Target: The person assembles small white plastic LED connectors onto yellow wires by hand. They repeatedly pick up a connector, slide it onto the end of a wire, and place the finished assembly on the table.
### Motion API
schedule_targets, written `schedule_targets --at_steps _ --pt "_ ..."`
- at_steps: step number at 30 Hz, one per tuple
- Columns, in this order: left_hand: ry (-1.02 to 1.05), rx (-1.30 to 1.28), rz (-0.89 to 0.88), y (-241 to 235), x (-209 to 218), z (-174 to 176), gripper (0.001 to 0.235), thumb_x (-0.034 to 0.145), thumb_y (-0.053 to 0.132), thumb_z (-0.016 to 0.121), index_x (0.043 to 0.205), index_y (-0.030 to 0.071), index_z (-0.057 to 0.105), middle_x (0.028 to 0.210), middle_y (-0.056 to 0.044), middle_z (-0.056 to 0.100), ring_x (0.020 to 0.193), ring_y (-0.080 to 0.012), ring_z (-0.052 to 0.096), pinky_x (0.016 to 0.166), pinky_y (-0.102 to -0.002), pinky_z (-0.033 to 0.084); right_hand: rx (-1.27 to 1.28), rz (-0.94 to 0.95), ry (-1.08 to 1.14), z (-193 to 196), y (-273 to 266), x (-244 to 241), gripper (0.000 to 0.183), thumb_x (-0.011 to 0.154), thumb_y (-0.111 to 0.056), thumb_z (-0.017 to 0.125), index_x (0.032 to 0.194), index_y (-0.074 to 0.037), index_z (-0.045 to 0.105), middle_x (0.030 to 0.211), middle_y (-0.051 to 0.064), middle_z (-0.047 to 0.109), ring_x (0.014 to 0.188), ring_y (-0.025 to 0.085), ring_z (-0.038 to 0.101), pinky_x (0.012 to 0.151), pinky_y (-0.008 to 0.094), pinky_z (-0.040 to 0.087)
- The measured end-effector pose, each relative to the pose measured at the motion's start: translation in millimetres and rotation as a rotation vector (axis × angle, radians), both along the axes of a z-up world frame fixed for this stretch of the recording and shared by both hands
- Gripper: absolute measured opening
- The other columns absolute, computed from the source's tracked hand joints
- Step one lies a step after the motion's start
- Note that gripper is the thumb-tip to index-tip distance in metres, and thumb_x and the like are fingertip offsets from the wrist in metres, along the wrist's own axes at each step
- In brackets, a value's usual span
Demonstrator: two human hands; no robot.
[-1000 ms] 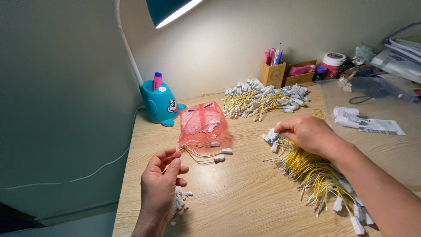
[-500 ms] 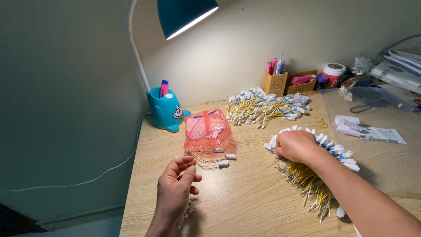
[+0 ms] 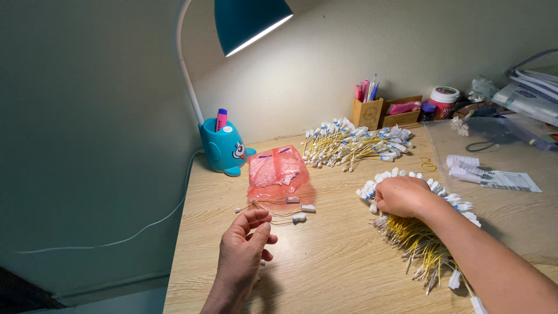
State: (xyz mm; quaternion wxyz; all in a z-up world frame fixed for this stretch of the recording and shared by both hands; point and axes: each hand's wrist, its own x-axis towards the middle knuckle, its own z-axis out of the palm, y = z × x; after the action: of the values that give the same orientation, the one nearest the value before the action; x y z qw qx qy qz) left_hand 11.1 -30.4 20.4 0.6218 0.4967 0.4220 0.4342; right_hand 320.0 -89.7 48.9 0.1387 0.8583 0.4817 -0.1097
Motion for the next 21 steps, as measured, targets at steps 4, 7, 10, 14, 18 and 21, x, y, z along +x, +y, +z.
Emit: schedule_targets --at_steps 4,7,10,14,18,21 --pt "-0.005 0.005 -0.008 -1 0 1 0.02 0.084 0.002 0.062 0.103 0.006 0.069 0.098 -0.011 0.069 0.064 -0.0204 0.063 0.041 -0.028 0.044 0.36 -0.153 0.21 29 -20 -13 0.02 0.08 -0.037 0.061 0.089 -0.028 0.077 0.089 -0.006 0.077 0.082 0.013 0.066 0.071 0.03 0.045" --pt "-0.007 -0.019 -0.02 -2 2 0 0.022 0.085 0.003 0.061 0.106 0.006 0.067 0.099 -0.011 0.069 0.064 -0.0195 0.062 0.042 -0.029 0.044 0.749 -0.288 0.513 31 -27 2 0.021 0.09 -0.026 0.065 0.103 -0.012 0.074 0.108 0.006 0.074 0.099 0.021 0.066 0.094 0.041 0.047" --pt "-0.012 0.044 -0.061 -4 5 -3 0.026 0.085 0.009 0.064 0.11 0.008 0.065 0.097 -0.01 0.071 0.063 -0.0207 0.066 0.042 -0.029 0.047 1.415 0.01 0.862 7 -24 36 0.006 0.091 -0.006 0.069 0.096 -0.005 0.067 0.08 0.001 0.063 0.063 0.01 0.052 0.062 0.022 0.044" --pt "-0.065 0.046 -0.075 -13 10 1 0.034 0.081 0.015 0.071 0.112 0.003 0.069 0.088 -0.01 0.069 0.064 -0.0164 0.063 0.044 -0.024 0.046 1.407 0.118 0.998 37 -50 -17 0.011 0.09 -0.002 0.064 0.1 -0.002 0.068 0.085 0.011 0.069 0.071 0.018 0.062 0.062 0.027 0.051" --pt "-0.095 0.048 -0.159 -21 15 -6 0.035 0.083 0.02 0.07 0.112 0.003 0.073 0.081 -0.006 0.072 0.064 -0.0129 0.061 0.051 -0.024 0.047 1.18 -0.013 1.256 -1 -36 -74 0.011 0.077 -0.003 0.077 0.086 0.002 0.074 0.069 0.014 0.074 0.06 0.018 0.064 0.052 0.027 0.043" --pt "-0.035 -0.025 -0.234 -24 22 -16 0.034 0.083 0.023 0.071 0.112 0.006 0.073 0.079 -0.007 0.067 0.067 -0.0149 0.066 0.051 -0.024 0.052 1.079 -0.041 1.323 -35 -28 -111 0.012 0.075 -0.006 0.08 0.084 0.001 0.077 0.06 0.013 0.07 0.053 0.016 0.057 0.049 0.027 0.041"
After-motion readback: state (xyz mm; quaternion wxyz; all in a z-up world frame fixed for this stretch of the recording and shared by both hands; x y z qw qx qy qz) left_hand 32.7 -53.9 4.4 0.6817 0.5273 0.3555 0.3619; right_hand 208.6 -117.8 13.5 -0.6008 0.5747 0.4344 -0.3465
